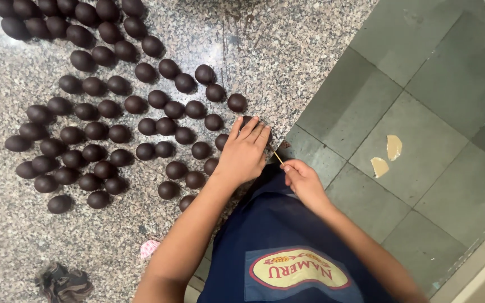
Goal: Dipping spherical treats into melted chocolate using a skewer and placing them into paper liners.
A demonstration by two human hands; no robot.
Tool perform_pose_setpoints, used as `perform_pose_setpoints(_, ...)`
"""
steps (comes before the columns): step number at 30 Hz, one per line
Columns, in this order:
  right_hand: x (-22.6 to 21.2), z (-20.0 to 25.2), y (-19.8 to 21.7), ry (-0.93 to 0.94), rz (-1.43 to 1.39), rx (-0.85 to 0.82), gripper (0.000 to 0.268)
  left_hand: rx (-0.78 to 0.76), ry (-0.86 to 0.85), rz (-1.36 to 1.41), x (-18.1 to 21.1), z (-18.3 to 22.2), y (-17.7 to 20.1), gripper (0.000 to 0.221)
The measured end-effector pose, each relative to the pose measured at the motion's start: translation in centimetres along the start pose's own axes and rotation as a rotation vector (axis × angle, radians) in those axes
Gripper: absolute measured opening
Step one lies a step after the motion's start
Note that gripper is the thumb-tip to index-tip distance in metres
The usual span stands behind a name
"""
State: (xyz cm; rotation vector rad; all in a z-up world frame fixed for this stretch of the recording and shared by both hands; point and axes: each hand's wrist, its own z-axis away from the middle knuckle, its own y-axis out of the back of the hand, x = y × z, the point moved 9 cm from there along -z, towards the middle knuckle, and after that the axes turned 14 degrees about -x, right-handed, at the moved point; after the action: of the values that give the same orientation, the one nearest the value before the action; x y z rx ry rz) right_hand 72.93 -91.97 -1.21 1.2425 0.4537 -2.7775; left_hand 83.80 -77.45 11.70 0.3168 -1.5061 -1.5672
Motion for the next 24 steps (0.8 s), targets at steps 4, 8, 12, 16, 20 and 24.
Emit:
perform_pose_setpoints(4, -0.4, -0.8, -0.6, -0.04, -0.059, 0.017, 0.017, 0.039, -0.003, 0.015, -0.2, 0.2, 0.3, 0.063)
perform_pose_setpoints(8, -1.6, -1.0, -1.2, -0.043, -0.047, 0.018, 0.017, 0.029, -0.013, 0.015, 0.0, 0.5, 0.2, 0.063)
perform_pose_setpoints(12, -1.5, -0.2, -0.4, -0.042, -0.05, 0.019, 0.019, 0.159, -0.005, 0.036, 1.2, 2.7, 2.5, 0.061)
perform_pose_setpoints(16, -0.1, 1.3, 1.3, -0.012, -0.096, 0.026, 0.018, 0.214, 0.004, 0.355, 2.3, 8.2, 3.5, 0.049)
perform_pose_setpoints(20, -3.0, 3.5, 2.1, 0.06, 0.028, 0.105, 0.025, 0.084, 0.03, 0.733, 2.8, 16.0, -2.6, 0.036)
perform_pose_setpoints(24, -4.6, 2.9, 4.1, 0.102, 0.016, 0.07, 0.021, 0.127, 0.081, 0.87, 1.3, 25.3, -1.4, 0.044)
